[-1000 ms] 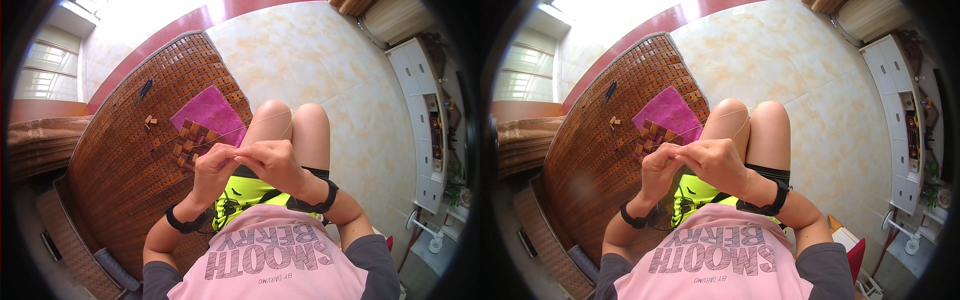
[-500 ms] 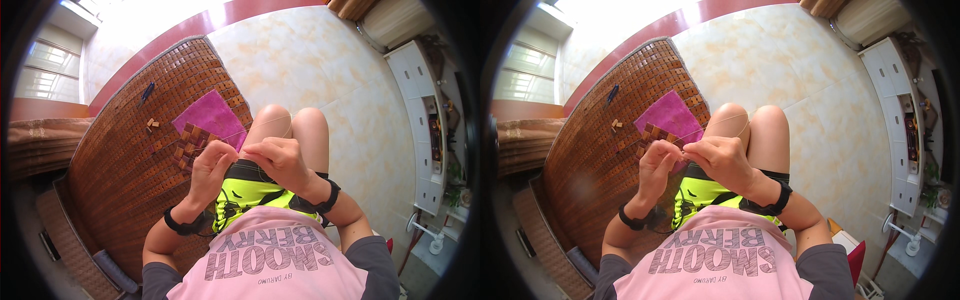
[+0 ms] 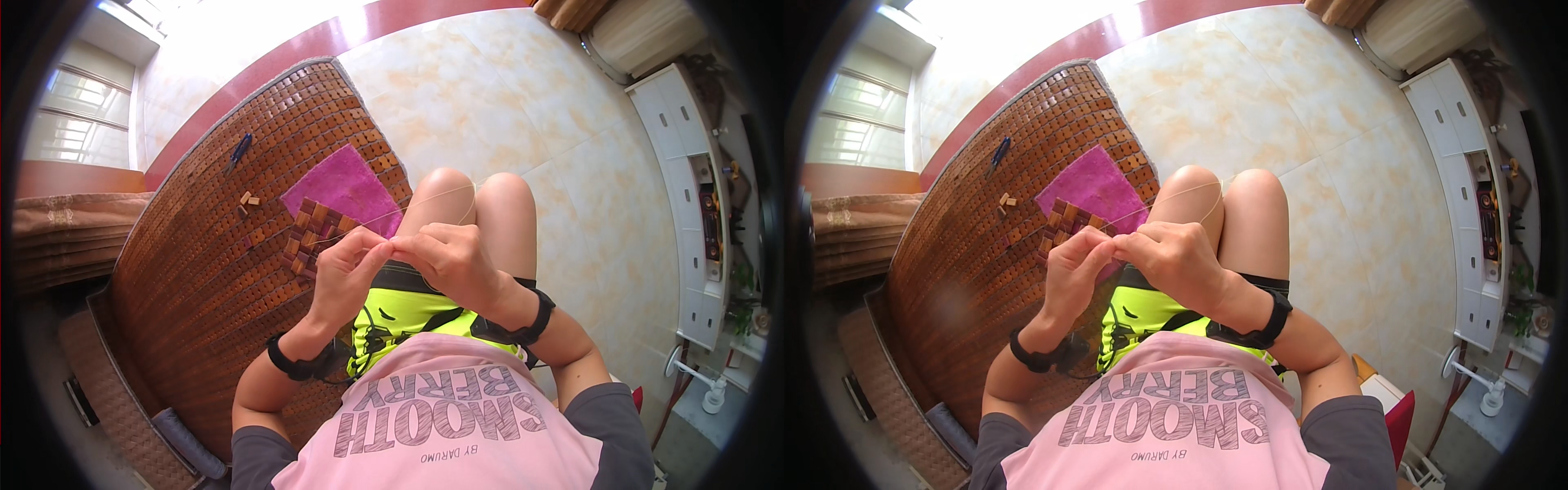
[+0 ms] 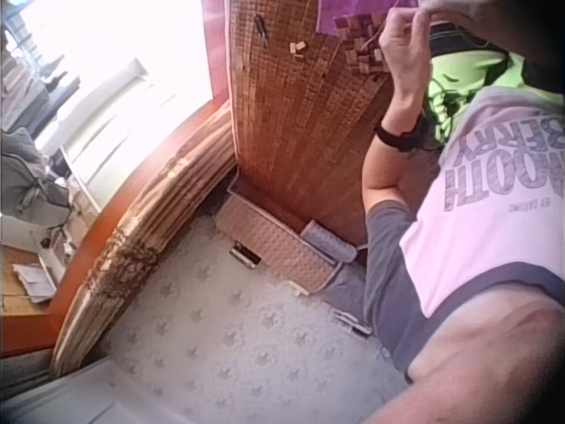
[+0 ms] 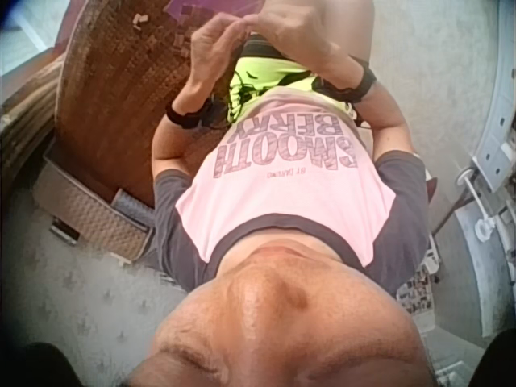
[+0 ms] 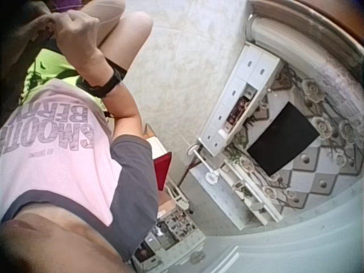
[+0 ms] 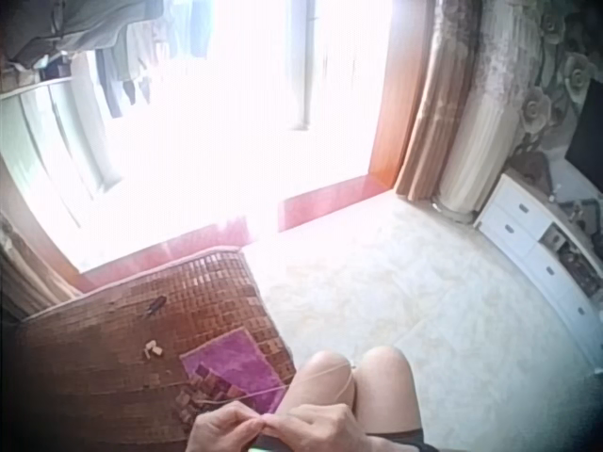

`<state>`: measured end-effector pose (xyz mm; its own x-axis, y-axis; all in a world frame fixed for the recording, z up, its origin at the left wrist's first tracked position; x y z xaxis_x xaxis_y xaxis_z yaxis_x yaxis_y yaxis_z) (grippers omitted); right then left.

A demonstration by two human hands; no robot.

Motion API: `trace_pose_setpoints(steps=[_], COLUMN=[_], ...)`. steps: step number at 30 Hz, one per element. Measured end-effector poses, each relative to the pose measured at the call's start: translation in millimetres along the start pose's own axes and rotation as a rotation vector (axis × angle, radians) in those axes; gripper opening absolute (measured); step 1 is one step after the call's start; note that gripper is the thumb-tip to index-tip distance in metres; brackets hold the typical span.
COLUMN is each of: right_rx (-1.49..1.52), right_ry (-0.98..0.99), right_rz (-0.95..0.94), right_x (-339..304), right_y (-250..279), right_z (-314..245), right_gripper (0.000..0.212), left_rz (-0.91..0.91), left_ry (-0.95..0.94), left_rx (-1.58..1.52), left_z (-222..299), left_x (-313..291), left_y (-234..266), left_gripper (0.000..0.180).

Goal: The person weaves a thin cord through the slats of a wooden mat by hand, pulling the cord through and tightening it to secure the pieces together.

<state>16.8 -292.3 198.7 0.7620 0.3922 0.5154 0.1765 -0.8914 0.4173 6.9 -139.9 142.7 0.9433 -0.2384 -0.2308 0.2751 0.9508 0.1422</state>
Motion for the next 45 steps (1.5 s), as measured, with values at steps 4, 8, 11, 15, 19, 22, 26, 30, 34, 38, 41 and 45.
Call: trace_pose_setpoints(steps=[4,8,11,15,19,22,26,30,34,38,41,45], right_rx=[0.068,0.114,0.172,0.176,0.134,0.136,0.191,0.125,0.341,0.305,0.232,0.159], right_ry=[-0.057,-0.09,-0.1,-0.088,-0.127,-0.134,-0.155,-0.199,-0.434,-0.368,-0.294,-0.289], right_rz=[-0.025,-0.009,0.033,0.064,0.0,0.016,0.045,-0.001,-0.007,-0.103,-0.09,-0.077], right_x=[-1.3,-1.7,-1.9,0.0,-0.2,-0.3,-2.2,7.9,1.5,-3.4,-3.3,-3.0], right_y=[-4.1,-4.8,-3.3,0.0,-1.5,-2.0,-1.6,6.7,5.0,-11.1,-12.2,-9.4], right_z=[1.5,4.1,6.9,7.3,6.8,7.1,11.5,7.6,17.1,20.5,18.1,15.3], right_gripper=[0.01,0.01,0.009,0.008,0.009,0.01,0.009,0.026,0.045,0.022,0.012,0.01], left_rz=[0.081,0.089,0.072,0.075,0.031,0.029,0.041,0.055,0.169,0.229,0.2,0.161], left_ry=[-0.132,-0.136,-0.045,-0.082,-0.076,-0.113,-0.142,-0.121,-0.292,-0.444,-0.357,-0.191], left_rx=[0.185,0.203,0.164,0.064,0.17,0.175,0.13,0.119,0.46,0.586,0.53,0.427], left_z=[6.0,8.5,-0.4,-0.6,5.9,4.4,2.0,3.5,19.6,32.7,24.3,9.5], left_x=[1.1,0.4,-0.2,4.6,4.3,3.9,3.6,1.6,0.3,-3.4,-3.2,-3.8], left_y=[0.0,0.6,6.4,9.8,4.2,3.6,2.8,6.1,10.7,8.6,10.0,13.5], left_gripper=[0.021,0.028,0.026,0.026,0.018,0.013,0.011,0.008,0.005,0.006,0.007,0.007])
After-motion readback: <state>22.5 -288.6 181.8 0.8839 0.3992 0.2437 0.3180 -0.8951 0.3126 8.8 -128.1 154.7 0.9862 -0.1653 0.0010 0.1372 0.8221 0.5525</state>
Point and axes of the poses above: each hand's wrist, its own x-axis towards the middle knuckle, its own y-axis out of the back of the hand, z = x × y, the point moved 6 cm from there along x, towards the middle knuckle, and after that the axes turned 13 degrees about x, right-handed, at the moved point
